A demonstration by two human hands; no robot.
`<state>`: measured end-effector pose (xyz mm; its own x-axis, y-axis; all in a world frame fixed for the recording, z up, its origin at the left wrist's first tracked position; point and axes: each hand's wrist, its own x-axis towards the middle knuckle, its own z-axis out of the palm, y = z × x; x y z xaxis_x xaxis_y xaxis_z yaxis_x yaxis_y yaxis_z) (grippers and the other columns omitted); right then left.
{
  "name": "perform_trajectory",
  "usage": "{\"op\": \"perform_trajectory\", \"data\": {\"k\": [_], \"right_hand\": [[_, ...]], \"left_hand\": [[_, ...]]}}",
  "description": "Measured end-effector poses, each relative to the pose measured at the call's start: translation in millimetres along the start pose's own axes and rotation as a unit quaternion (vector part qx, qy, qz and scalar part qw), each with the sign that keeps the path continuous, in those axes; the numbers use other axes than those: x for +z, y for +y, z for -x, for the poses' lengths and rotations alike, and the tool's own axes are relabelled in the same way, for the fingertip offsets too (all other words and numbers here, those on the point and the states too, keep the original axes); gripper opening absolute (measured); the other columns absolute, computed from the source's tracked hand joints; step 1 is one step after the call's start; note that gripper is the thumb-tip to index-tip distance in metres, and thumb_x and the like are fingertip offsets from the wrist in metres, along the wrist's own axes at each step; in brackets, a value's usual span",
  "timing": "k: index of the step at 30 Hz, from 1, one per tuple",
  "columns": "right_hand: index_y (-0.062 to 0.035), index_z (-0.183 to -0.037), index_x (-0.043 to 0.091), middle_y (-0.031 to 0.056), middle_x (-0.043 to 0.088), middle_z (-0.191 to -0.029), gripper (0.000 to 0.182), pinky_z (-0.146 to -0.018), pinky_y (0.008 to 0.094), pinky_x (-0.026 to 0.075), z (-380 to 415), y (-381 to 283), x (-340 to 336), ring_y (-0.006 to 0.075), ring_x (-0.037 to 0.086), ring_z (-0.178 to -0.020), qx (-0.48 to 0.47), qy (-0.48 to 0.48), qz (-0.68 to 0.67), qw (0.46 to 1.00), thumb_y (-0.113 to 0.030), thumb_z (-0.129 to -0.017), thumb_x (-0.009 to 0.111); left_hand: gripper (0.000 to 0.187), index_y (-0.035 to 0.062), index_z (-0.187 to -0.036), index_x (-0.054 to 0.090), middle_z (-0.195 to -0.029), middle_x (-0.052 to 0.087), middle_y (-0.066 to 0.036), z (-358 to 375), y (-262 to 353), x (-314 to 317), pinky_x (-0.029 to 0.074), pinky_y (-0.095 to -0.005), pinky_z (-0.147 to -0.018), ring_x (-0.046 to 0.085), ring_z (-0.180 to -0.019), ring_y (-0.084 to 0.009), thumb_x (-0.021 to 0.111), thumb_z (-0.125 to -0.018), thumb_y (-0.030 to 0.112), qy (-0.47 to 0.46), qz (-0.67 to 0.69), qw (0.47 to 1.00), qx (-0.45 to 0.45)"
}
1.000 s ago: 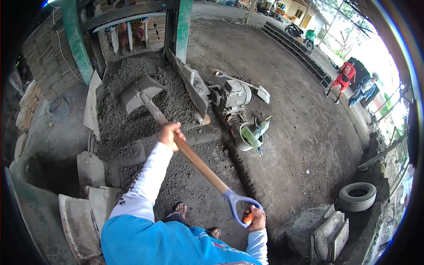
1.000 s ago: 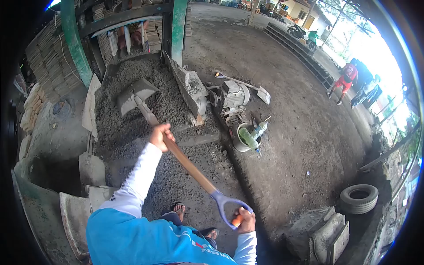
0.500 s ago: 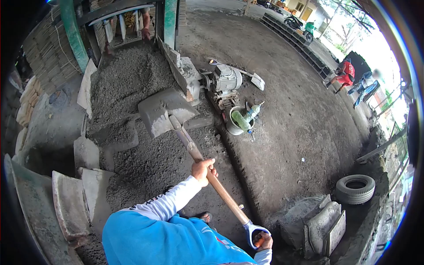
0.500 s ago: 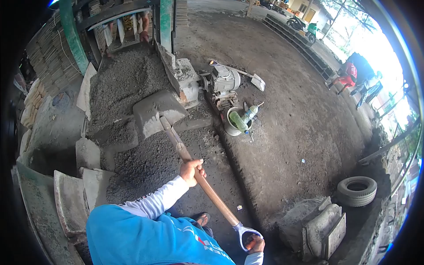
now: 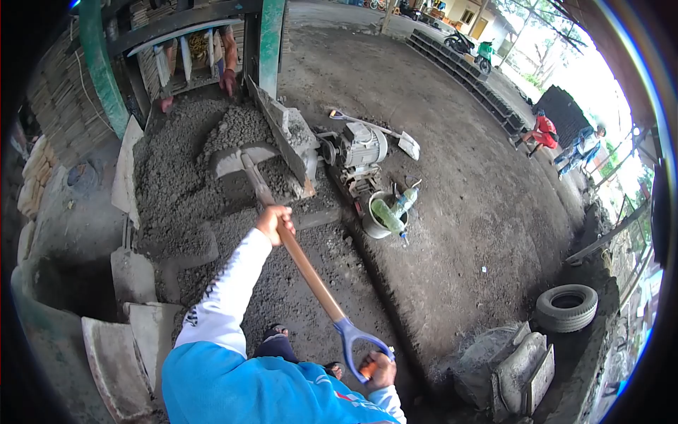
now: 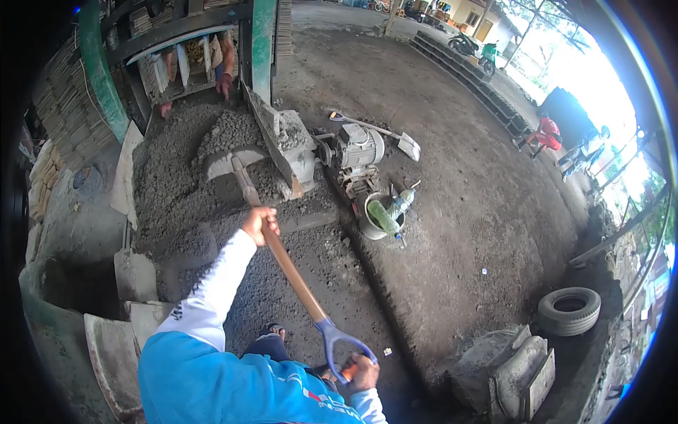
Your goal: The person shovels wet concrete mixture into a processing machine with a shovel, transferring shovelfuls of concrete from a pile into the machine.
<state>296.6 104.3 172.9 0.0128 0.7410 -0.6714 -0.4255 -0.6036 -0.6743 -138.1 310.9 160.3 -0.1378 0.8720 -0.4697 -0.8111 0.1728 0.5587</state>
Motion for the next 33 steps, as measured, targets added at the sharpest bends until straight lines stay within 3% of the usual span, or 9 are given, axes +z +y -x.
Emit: {"op": "perform_trajectory", "data": {"k": [5, 8, 12, 14, 20, 25, 28, 30, 33], "right_hand": [[-0.0024, -0.090, 0.056, 0.0079, 0.057, -0.075, 0.019, -0.054, 0.0335, 0.049, -7.4, 1.6, 144.0, 0.0206, 0.057, -0.062, -0.063, -0.114, 0.062, 0.990, -0.019, -0.085, 0.064], [-0.0019, -0.097, 0.058, 0.0086, 0.062, -0.084, 0.024, -0.059, 0.0328, 0.049, -4.0, -18.9, 172.2, 0.0178, 0.060, -0.072, -0.115, -0.217, 0.153, 0.957, -0.022, -0.086, 0.065], [0.0000, -0.098, 0.059, 0.0096, 0.063, -0.082, 0.027, -0.059, 0.0360, 0.055, 31.1, -103.5, 129.2, 0.0202, 0.063, -0.068, -0.195, -0.277, 0.009, 0.941, -0.010, -0.074, 0.068], [0.0002, -0.091, 0.060, 0.0099, 0.061, -0.068, 0.038, -0.052, 0.0306, 0.052, 60.3, -161.4, 93.6, 0.0187, 0.061, -0.058, -0.308, -0.202, 0.058, 0.928, -0.027, -0.067, 0.071], [0.0015, -0.083, 0.059, 0.0078, 0.058, -0.071, 0.034, -0.058, 0.0304, 0.047, 87.8, -298.5, 13.0, 0.0167, 0.057, -0.063, -0.653, 0.057, 0.327, 0.681, -0.030, -0.074, 0.069], [0.0010, -0.083, 0.062, 0.0088, 0.059, -0.079, 0.022, -0.069, 0.0322, 0.049, 98.9, -387.6, -9.6, 0.0203, 0.058, -0.073, -0.866, 0.122, 0.234, 0.425, -0.020, -0.082, 0.057], [0.0006, -0.085, 0.063, 0.0093, 0.060, -0.079, 0.025, -0.070, 0.0342, 0.050, 119.4, -454.9, -4.3, 0.0221, 0.059, -0.074, -0.932, 0.111, 0.223, 0.263, -0.024, -0.085, 0.060], [0.0017, -0.090, 0.063, 0.0114, 0.062, -0.081, 0.031, -0.075, 0.0366, 0.052, 121.0, -505.1, 0.4, 0.0243, 0.061, -0.075, -0.932, 0.142, 0.146, 0.300, -0.029, -0.085, 0.062], [0.0010, -0.089, 0.065, 0.0123, 0.065, -0.080, 0.027, -0.075, 0.0357, 0.054, 162.7, -591.7, 31.2, 0.0245, 0.063, -0.072, -0.900, 0.279, 0.318, 0.105, -0.026, -0.086, 0.063]], "left_hand": [[0.018, 0.0101, -0.067, 0.051, -0.048, 0.046, -0.006, -71.2, 127.1, -49.6, 0.047, -0.0429, -0.046, 0.049, -0.043, -0.0242, 0.065, -0.077, 0.017, -0.021, -0.040, 0.995, 0.094], [0.023, 0.0113, -0.068, 0.052, -0.051, 0.048, -0.006, -85.0, 166.4, -44.6, 0.047, -0.0397, -0.044, 0.049, -0.042, -0.0238, 0.070, -0.076, 0.022, 0.103, -0.068, 0.977, 0.176], [0.036, 0.0116, -0.068, 0.044, -0.055, 0.047, -0.004, -26.6, 151.6, 24.2, 0.048, -0.0406, -0.052, 0.052, -0.049, -0.0212, 0.072, -0.081, 0.029, 0.061, 0.070, 0.992, 0.084], [0.038, 0.0115, -0.068, 0.045, -0.059, 0.051, -0.005, 37.2, 110.7, 72.8, 0.050, -0.0440, -0.062, 0.056, -0.056, -0.0228, 0.071, -0.083, 0.034, -0.022, 0.146, 0.986, 0.075], [0.046, 0.0093, -0.074, 0.065, -0.078, 0.067, -0.012, 113.6, 3.3, 140.2, 0.046, -0.0525, -0.086, 0.065, -0.082, -0.0329, 0.062, -0.086, 0.053, -0.259, 0.215, 0.941, 0.017], [0.046, 0.0100, -0.092, 0.067, -0.101, 0.066, -0.016, 129.7, -84.0, 168.3, 0.047, -0.0511, -0.084, 0.062, -0.098, -0.0344, 0.060, -0.086, 0.056, -0.338, 0.155, 0.926, 0.060], [0.055, 0.0115, -0.104, 0.065, -0.105, 0.066, -0.015, 155.8, -105.6, 184.3, 0.048, -0.0471, -0.082, 0.062, -0.097, -0.0327, 0.053, -0.087, 0.062, -0.388, 0.105, 0.912, 0.086], [0.061, 0.0109, -0.107, 0.064, -0.103, 0.065, -0.013, 173.3, -105.3, 190.9, 0.047, -0.0457, -0.082, 0.062, -0.096, -0.0313, 0.049, -0.086, 0.066, -0.415, 0.077, 0.898, 0.123], [0.069, 0.0096, -0.111, 0.062, -0.100, 0.064, -0.012, 183.6, -98.4, 190.5, 0.045, -0.0447, -0.083, 0.061, -0.094, -0.0298, 0.045, -0.085, 0.071, -0.448, 0.068, 0.873, 0.181]]}}
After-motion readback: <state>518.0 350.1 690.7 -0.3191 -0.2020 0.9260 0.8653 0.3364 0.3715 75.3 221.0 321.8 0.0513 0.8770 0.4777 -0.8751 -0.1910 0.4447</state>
